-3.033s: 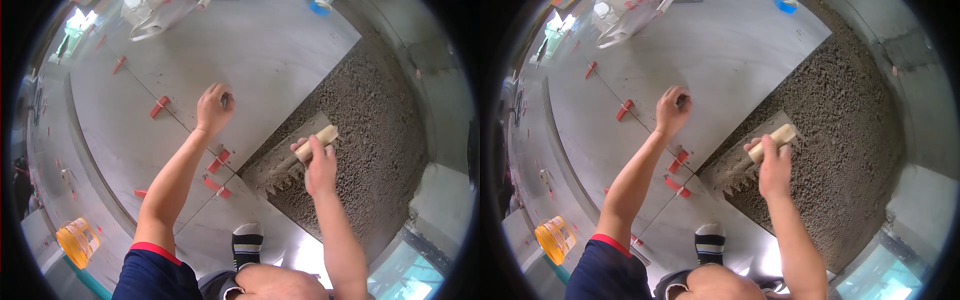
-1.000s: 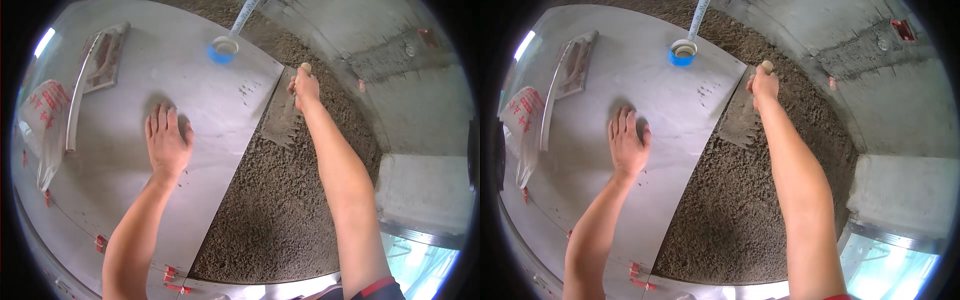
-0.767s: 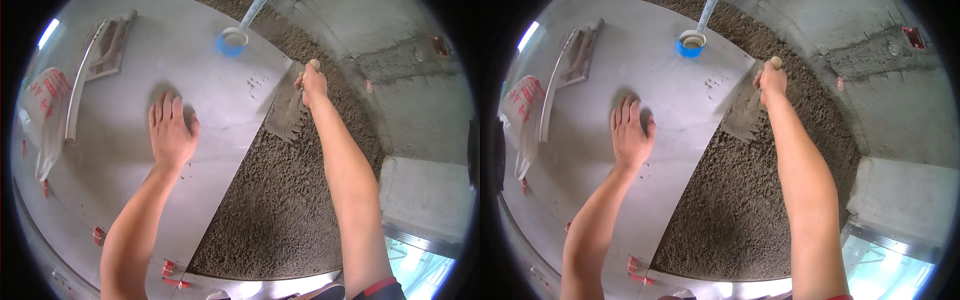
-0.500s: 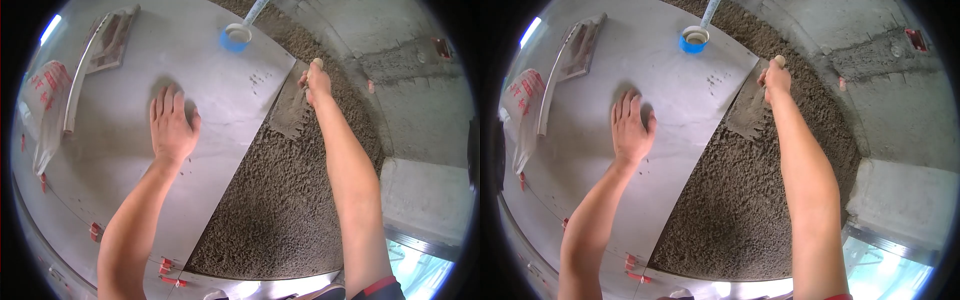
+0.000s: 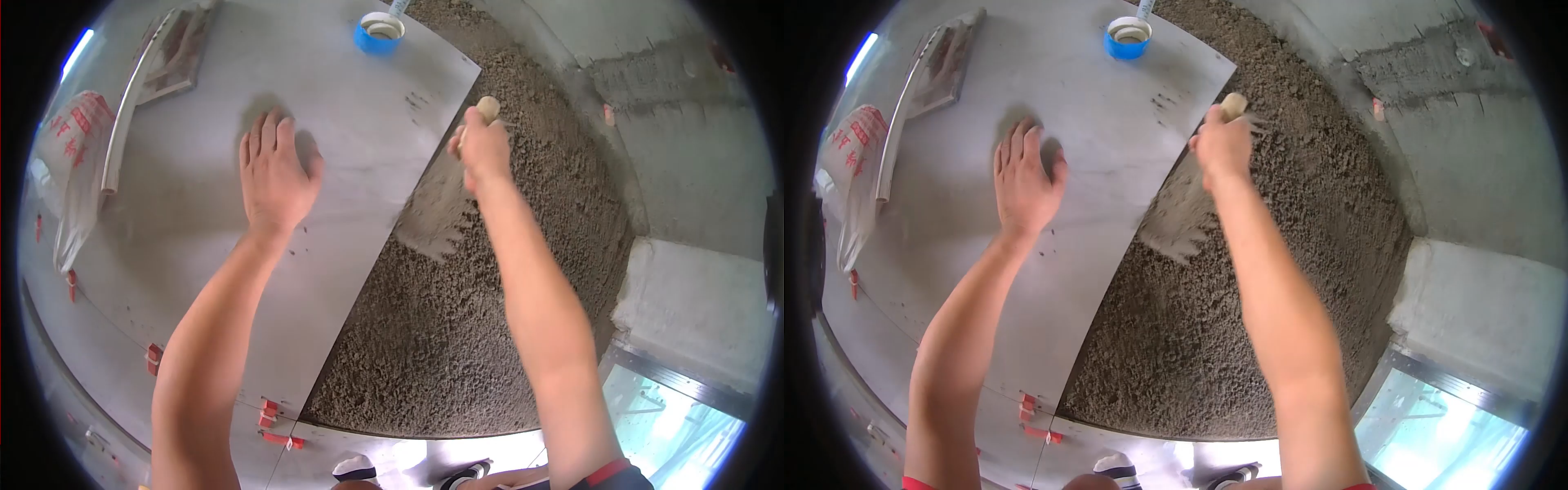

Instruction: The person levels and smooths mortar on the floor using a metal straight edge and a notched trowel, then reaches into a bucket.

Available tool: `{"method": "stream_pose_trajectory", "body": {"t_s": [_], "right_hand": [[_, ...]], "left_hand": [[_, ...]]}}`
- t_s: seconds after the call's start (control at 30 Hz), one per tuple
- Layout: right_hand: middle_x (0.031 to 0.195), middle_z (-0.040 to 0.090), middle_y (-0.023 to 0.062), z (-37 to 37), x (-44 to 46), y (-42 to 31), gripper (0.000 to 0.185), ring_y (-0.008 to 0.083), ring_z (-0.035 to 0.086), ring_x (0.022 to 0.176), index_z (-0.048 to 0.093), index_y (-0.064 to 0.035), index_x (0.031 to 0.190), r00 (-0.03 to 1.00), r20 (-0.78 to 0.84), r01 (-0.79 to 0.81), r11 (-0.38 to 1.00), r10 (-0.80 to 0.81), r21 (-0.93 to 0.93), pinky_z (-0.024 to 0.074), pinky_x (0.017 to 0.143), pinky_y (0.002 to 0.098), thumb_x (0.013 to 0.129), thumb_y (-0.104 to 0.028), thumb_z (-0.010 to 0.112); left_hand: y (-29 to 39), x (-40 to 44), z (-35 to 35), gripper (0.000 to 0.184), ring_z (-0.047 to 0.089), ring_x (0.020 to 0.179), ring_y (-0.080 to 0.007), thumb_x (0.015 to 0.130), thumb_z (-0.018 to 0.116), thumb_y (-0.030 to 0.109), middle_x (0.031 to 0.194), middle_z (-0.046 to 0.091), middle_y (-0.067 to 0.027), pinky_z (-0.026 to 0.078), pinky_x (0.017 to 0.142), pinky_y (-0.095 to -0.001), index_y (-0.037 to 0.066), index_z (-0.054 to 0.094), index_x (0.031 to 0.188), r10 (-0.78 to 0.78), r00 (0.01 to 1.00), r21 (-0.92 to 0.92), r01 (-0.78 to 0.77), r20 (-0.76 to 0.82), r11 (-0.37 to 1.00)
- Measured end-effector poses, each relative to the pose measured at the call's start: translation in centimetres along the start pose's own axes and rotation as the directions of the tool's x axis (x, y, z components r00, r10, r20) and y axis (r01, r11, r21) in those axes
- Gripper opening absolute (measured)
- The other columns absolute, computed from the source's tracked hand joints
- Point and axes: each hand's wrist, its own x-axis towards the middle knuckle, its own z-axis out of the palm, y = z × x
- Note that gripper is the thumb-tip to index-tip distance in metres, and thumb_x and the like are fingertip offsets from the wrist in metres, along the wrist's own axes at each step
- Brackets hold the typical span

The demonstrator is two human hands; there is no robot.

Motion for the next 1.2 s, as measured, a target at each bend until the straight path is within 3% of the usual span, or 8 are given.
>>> {"method": "stream_pose_trajectory", "body": {"t_s": [0.23, 0.3, 0.5, 0.73, 0.83, 0.87, 1.0, 1.2], "right_hand": [[0.082, 0.057, 0.0055, 0.4, -12.1, 4.5, 0.035, 0.0132, 0.059, 0.060, 0.047, 0.0015, 0.102, 0.999, 0.030, -0.005, 0.972, 0.012, -0.236, 0.0500, 0.056, 0.0310, 0.104, -0.033, 0.049], [0.080, 0.063, 0.0210, 0.7, -15.8, 5.6, 0.043, 0.0298, 0.068, 0.064, 0.043, 0.0088, 0.103, 0.998, 0.062, 0.018, 0.968, -0.003, -0.250, 0.0541, 0.060, 0.0416, 0.106, -0.034, 0.043], [0.087, 0.062, 0.0246, 1.9, -26.0, 10.9, 0.045, 0.0405, 0.065, 0.075, 0.044, 0.0113, 0.110, 0.949, 0.034, 0.301, 0.871, -0.313, -0.388, 0.0522, 0.068, 0.0465, 0.104, -0.033, 0.052], [0.090, 0.060, 0.0378, 1.9, -37.2, 14.1, 0.041, 0.0527, 0.063, 0.081, 0.032, 0.0102, 0.112, 0.980, 0.193, 0.086, 0.964, -0.037, -0.252, 0.0522, 0.067, 0.0532, 0.101, -0.023, 0.053], [0.086, 0.063, 0.0336, -1.4, -39.8, 12.5, 0.038, 0.0509, 0.065, 0.076, 0.040, 0.0090, 0.106, 0.962, 0.272, 0.068, 0.983, -0.019, -0.172, 0.0507, 0.064, 0.0535, 0.102, -0.027, 0.053], [0.079, 0.065, 0.0268, -2.5, -39.8, 13.8, 0.039, 0.0418, 0.067, 0.065, 0.044, 0.0082, 0.104, 0.945, 0.181, 0.312, 0.916, -0.273, -0.250, 0.0519, 0.058, 0.0489, 0.103, -0.030, 0.053], [0.080, 0.064, 0.0123, -15.4, -35.2, 6.9, 0.043, 0.0181, 0.066, 0.066, 0.046, 0.0042, 0.111, 0.942, 0.333, 0.118, 0.963, -0.032, -0.241, 0.0546, 0.059, 0.0351, 0.105, -0.039, 0.049], [0.100, 0.051, -0.0024, -41.3, -31.6, 5.7, 0.061, 0.0076, 0.051, 0.085, 0.044, -0.0120, 0.145, 0.992, 0.042, -0.102, 0.954, 0.118, -0.281, 0.0501, 0.065, 0.0243, 0.094, -0.037, 0.067]], "left_hand": [[0.4, 0.1, 0.1, 0.041, 0.051, 0.130, -0.0341, 0.090, 0.065, 0.024, 0.134, 0.058, -0.0161, 0.037, 0.111, -0.0438, 0.003, 0.056, 0.124, 0.008, 0.998, 0.007, -0.008, -0.068, 1.000], [0.1, 0.0, 0.4, 0.043, 0.051, 0.129, -0.0343, 0.091, 0.065, 0.027, 0.135, 0.058, -0.0162, 0.038, 0.111, -0.0433, 0.003, 0.057, 0.125, 0.000, 0.998, 0.012, 0.000, -0.067, 1.000], [-1.0, -1.5, 0.8, 0.045, 0.051, 0.129, -0.0355, 0.094, 0.062, 0.032, 0.136, 0.059, -0.0157, 0.040, 0.109, -0.0438, 0.003, 0.059, 0.127, 0.112, 0.991, -0.126, -0.121, -0.071, 0.985], [0.9, -8.3, -2.6, 0.042, 0.047, 0.134, -0.0375, 0.098, 0.057, 0.032, 0.139, 0.057, -0.0192, 0.034, 0.115, -0.0462, 0.001, 0.061, 0.126, 0.151, 0.987, -0.226, -0.160, -0.055, 0.961], [1.2, -11.9, -4.0, 0.047, 0.042, 0.140, -0.0375, 0.099, 0.055, 0.033, 0.145, 0.051, -0.0203, 0.030, 0.118, -0.0457, 0.002, 0.056, 0.134, 0.160, 0.986, -0.241, -0.145, 0.042, 0.960], [1.0, -13.4, -4.4, 0.049, 0.040, 0.142, -0.0373, 0.100, 0.054, 0.034, 0.148, 0.049, -0.0205, 0.029, 0.119, -0.0456, 0.002, 0.054, 0.137, 0.158, 0.984, -0.270, -0.132, 0.080, 0.954], [1.2, -16.8, -8.6, 0.057, 0.035, 0.146, -0.0367, 0.103, 0.047, 0.040, 0.153, 0.042, -0.0215, 0.027, 0.120, -0.0463, 0.004, 0.045, 0.147, -0.023, 0.945, -0.451, 0.177, 0.327, 0.875], [-2.5, -18.1, -7.2, 0.073, 0.017, 0.153, -0.0352, 0.104, 0.033, 0.054, 0.163, 0.024, -0.0219, 0.012, 0.125, -0.0454, 0.002, 0.029, 0.156, -0.116, 0.975, 0.031, 0.112, 0.190, 0.993]]}}
